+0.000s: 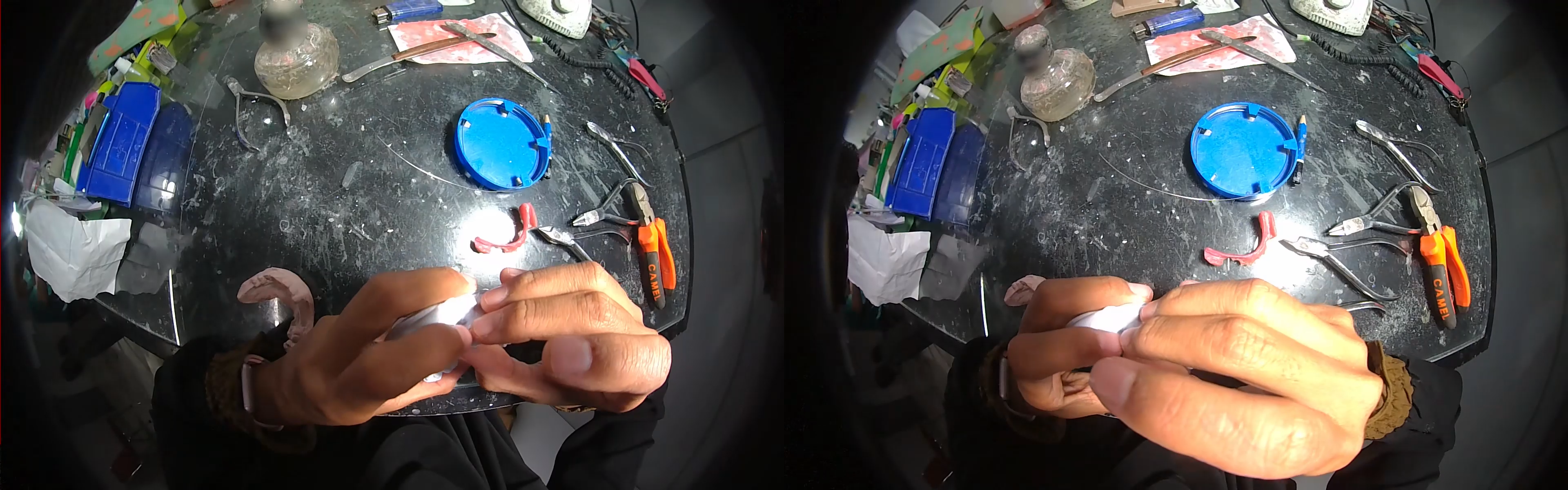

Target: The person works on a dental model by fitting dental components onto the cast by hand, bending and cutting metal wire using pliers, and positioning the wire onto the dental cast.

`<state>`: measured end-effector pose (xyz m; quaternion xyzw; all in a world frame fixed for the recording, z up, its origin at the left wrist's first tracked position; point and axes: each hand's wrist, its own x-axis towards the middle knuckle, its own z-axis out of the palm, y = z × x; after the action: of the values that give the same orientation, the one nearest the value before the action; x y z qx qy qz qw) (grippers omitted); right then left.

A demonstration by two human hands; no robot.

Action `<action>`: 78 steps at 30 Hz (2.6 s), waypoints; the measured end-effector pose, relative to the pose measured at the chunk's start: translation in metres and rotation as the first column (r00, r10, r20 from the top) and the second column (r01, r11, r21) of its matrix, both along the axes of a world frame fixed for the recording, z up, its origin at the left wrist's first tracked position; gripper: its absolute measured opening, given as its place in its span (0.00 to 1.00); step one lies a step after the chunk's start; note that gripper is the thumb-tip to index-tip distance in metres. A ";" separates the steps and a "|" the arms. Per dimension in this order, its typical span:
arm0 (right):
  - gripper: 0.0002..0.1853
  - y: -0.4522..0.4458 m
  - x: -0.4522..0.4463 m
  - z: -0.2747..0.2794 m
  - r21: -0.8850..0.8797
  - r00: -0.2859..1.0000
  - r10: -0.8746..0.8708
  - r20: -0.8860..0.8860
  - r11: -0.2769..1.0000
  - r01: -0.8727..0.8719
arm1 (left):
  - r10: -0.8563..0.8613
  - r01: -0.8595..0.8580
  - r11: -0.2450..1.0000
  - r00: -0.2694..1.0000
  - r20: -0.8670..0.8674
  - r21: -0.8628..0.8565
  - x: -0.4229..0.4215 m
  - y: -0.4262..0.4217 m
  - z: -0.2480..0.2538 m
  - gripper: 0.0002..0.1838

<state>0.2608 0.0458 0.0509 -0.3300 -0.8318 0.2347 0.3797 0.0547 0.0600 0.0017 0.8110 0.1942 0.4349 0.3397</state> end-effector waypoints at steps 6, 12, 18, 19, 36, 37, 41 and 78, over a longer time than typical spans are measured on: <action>0.38 -0.003 -0.005 -0.004 0.034 0.997 -0.062 -0.039 0.997 0.064 | 0.004 -0.004 0.999 1.000 -0.011 0.034 -0.001 0.001 0.001 0.29; 0.39 -0.005 0.000 0.012 -0.076 0.988 -0.015 0.151 0.997 0.027 | 0.014 -0.014 0.998 1.000 -0.001 0.058 0.001 0.000 0.004 0.27; 0.23 0.000 -0.007 -0.023 0.240 0.980 -0.048 -0.192 0.966 0.095 | -0.009 0.009 0.996 1.000 -0.002 0.089 0.000 0.002 0.004 0.27; 0.18 -0.004 -0.007 -0.020 0.191 0.979 -0.077 -0.187 0.975 0.113 | -0.014 0.014 0.997 1.000 -0.004 0.080 0.000 0.003 0.004 0.27; 0.30 -0.005 -0.016 -0.023 0.306 0.964 -0.068 -0.255 0.941 0.147 | -0.041 0.047 0.996 0.995 -0.091 0.074 -0.003 0.005 0.010 0.27; 0.31 -0.007 -0.015 -0.023 0.298 0.965 -0.065 -0.256 0.944 0.142 | -0.039 0.047 0.996 0.994 -0.098 0.075 -0.004 0.004 0.011 0.27; 0.31 -0.005 -0.011 -0.021 0.303 0.972 -0.011 -0.234 0.949 0.084 | -0.050 0.057 0.996 0.992 -0.113 0.065 -0.005 0.003 0.012 0.28; 0.60 0.014 0.006 -0.034 0.104 0.996 -0.011 -0.087 0.994 0.020 | 0.118 -0.119 0.989 0.993 -0.016 -0.090 0.007 0.008 0.003 0.36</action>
<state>0.2663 0.0595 0.0166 -0.3057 -0.8231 0.2018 0.4339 0.0617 0.0684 0.0048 0.7840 0.2633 0.4407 0.3491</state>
